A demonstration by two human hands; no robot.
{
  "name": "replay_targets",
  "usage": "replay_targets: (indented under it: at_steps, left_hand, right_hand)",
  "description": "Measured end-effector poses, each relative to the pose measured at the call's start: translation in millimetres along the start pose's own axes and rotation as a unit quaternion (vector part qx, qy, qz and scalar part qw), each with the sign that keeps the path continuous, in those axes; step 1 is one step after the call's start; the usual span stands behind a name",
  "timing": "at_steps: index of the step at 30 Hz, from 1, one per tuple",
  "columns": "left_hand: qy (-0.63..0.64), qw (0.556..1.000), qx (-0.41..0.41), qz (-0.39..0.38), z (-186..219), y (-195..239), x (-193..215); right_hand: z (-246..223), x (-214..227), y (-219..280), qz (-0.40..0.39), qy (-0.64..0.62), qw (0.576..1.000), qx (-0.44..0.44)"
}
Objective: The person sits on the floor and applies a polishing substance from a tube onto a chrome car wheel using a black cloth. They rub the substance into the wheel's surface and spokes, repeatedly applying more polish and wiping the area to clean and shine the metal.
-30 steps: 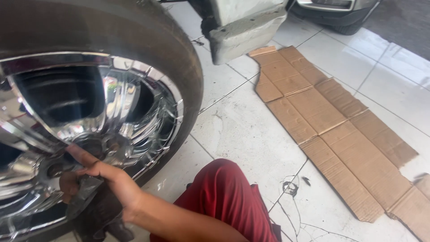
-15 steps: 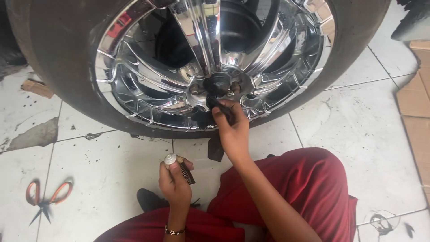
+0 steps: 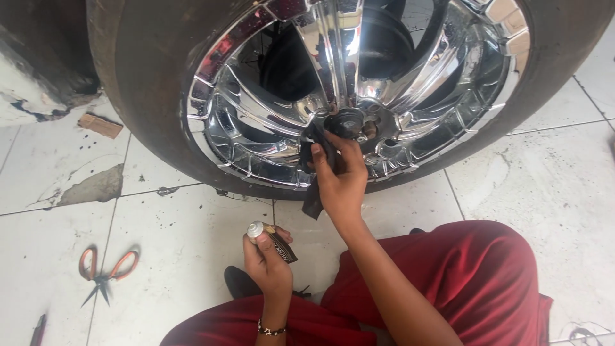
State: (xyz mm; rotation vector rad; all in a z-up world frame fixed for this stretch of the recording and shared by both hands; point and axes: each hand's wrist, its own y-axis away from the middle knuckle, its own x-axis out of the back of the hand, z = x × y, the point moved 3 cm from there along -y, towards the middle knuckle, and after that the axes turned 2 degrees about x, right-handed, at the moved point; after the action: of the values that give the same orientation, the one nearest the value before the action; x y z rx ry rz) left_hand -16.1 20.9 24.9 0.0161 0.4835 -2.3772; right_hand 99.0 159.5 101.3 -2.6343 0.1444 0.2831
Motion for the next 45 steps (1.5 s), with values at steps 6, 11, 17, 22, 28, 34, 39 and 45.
replay_targets:
  at_steps: [6,11,17,22,28,34,39,45]
  left_hand:
    - [-0.005,1.0,0.002,0.012,1.8,-4.0,2.7]
    - [-0.007,1.0,-0.003,0.011,-0.2,-6.4,5.3]
    - [-0.012,1.0,-0.005,0.009,-0.8,-9.4,6.0]
    - [0.003,1.0,0.008,0.01,0.3,-9.1,6.3]
    - [0.001,1.0,0.014,0.004,-1.9,-4.8,2.8]
    - [0.004,0.999,0.033,-0.006,-2.8,-1.9,-3.8]
    - [-0.003,1.0,0.027,-0.01,-3.2,-1.4,-5.7]
    - [-0.001,1.0,0.018,-0.018,-9.6,-2.3,-8.4]
  right_hand:
    - [3.0,-10.3,-4.5,0.024,0.011,1.0,-0.004]
    - [13.9,-17.7,-12.7,0.081,-0.029,0.995,-0.049]
    - [16.7,-25.0,-8.1,0.043,0.211,0.965,0.148]
    - [-7.9,-35.6,1.9,-0.018,0.303,0.944,0.125]
    - [3.4,-37.8,7.5,-0.056,0.306,0.943,0.119]
    - [17.2,-41.8,5.4,-0.012,-0.098,0.973,-0.207]
    - [11.8,-31.7,-0.4,0.001,-0.289,0.92,-0.263]
    - [21.5,-26.2,0.9,-0.031,-0.059,0.969,-0.239]
